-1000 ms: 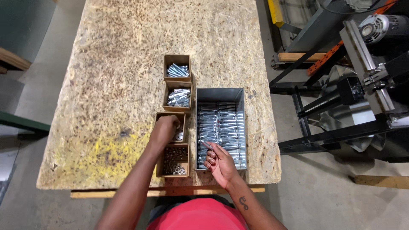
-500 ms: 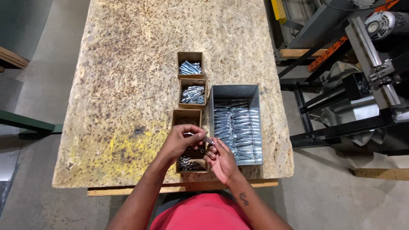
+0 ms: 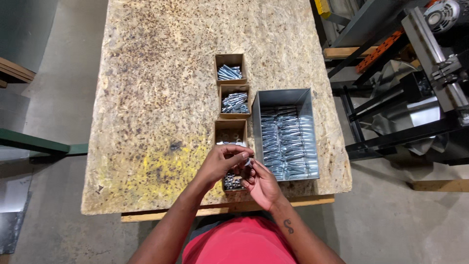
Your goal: The person repeatedly picks a bolt from a cardboard box, threads a washer onto it, and places the assembled fastener into a metal bin. This process is repeated continuously throughout the clip.
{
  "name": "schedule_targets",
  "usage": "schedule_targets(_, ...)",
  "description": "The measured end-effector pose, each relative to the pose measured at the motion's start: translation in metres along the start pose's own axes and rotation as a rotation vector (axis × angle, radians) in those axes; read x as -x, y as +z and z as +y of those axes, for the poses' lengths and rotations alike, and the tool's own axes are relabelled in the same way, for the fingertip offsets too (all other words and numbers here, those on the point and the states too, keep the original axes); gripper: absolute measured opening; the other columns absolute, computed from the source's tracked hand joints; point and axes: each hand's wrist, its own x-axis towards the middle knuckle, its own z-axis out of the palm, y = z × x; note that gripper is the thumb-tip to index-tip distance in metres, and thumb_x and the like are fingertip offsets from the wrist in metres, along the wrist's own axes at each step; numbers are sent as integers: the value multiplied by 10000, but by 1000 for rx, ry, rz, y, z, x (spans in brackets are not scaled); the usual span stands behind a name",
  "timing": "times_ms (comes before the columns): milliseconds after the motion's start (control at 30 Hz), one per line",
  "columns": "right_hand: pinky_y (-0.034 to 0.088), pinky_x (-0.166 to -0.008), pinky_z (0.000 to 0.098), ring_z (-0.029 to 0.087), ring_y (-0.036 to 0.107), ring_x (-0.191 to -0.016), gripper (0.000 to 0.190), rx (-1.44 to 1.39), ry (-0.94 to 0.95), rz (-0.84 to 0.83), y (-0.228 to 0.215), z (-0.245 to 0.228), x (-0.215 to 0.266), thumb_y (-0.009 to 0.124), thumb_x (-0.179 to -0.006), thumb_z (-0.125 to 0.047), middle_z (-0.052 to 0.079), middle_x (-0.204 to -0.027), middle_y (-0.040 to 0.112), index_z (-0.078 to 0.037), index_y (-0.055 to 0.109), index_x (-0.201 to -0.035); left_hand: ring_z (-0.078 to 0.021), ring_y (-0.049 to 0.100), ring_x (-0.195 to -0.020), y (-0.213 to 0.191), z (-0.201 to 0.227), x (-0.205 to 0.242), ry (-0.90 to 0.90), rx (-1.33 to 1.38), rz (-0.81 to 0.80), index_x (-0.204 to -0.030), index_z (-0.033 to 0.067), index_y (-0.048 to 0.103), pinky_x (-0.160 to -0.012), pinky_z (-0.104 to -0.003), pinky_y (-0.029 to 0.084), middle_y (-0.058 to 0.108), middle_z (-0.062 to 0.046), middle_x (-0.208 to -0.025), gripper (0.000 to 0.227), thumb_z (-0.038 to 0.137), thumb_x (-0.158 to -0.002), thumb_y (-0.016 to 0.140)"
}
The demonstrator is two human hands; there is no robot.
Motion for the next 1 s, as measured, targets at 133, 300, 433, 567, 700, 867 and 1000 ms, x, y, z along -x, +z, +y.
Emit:
schedule_targets(133, 478, -670, 303, 94, 500, -680, 144, -19, -3, 5, 38, -3, 13, 632, -1216, -247, -86, -858, 474, -145, 704, -1289, -210, 801, -777, -16, -9, -1, 42, 4, 28, -1283, 11, 898, -624, -305, 687, 827, -150, -931, 317, 274, -1118, 834)
schedule_targets(300, 435, -665, 304, 102, 432, -712, 157, -19, -62, 39, 33, -2, 16, 592, -1235, -267, -72, -896, 457, -158, 696, -1281, -170, 799, -619, -28, -26, 10, 136, -260, 103, -1180, 103, 911, -576, -300, 634, 831, -91, -784, 206, 288, -1124, 838)
schedule_targets(433, 416, -667, 295, 103, 399, -700, 124, -76, -87, 7, 21, -9, 25, 620, -1228, -241, -73, -861, 380, -168, 637, -1130, -414, 857, -960, -15, -40, 13, 187, -800, -57, -1195, 108, 873, -812, -490, 684, 848, -168, -1009, 190, 261, -1109, 800)
schedule_targets(567, 407, -669, 294, 117, 413, -701, 149, -120, -81, 10, 5, -13, 33, 649, -1215, -229, -57, -852, 364, -157, 625, -1087, -450, 832, -957, -6, -99, -15, 247, -1207, -217, -1152, 125, 861, -823, -529, 693, 780, -141, -1005, 150, 141, -1016, 799)
schedule_targets(700, 417, -675, 293, 116, 405, -705, 171, -110, -72, 9, 5, -24, 42, 638, -1225, -231, -55, -859, 361, -160, 606, -1072, -362, 864, -855, 1, -157, -45, 368, -1484, -118, -1055, 130, 904, -712, -444, 708, 816, -107, -900, 152, 109, -1022, 757)
schedule_targets(867, 417, -682, 291, 111, 401, -720, 130, -67, -13, -15, -3, -41, 51, 627, -1229, -247, -58, -879, 365, -168, 613, -1126, -413, 870, -817, -3, -180, -71, 236, -1545, -148, -957, 74, 888, -646, -504, 710, 853, -165, -840, 211, -5, -975, 694)
schedule_targets(1000, 426, -679, 287, 105, 414, -704, 130, -91, 9, -29, -24, -49, 51, 646, -1220, -248, -67, -861, 386, -171, 631, -1116, -389, 884, -821, -8, -207, -86, 149, -1632, -126, -942, 91, 888, -643, -500, 718, 876, -145, -861, 239, -33, -964, 686)
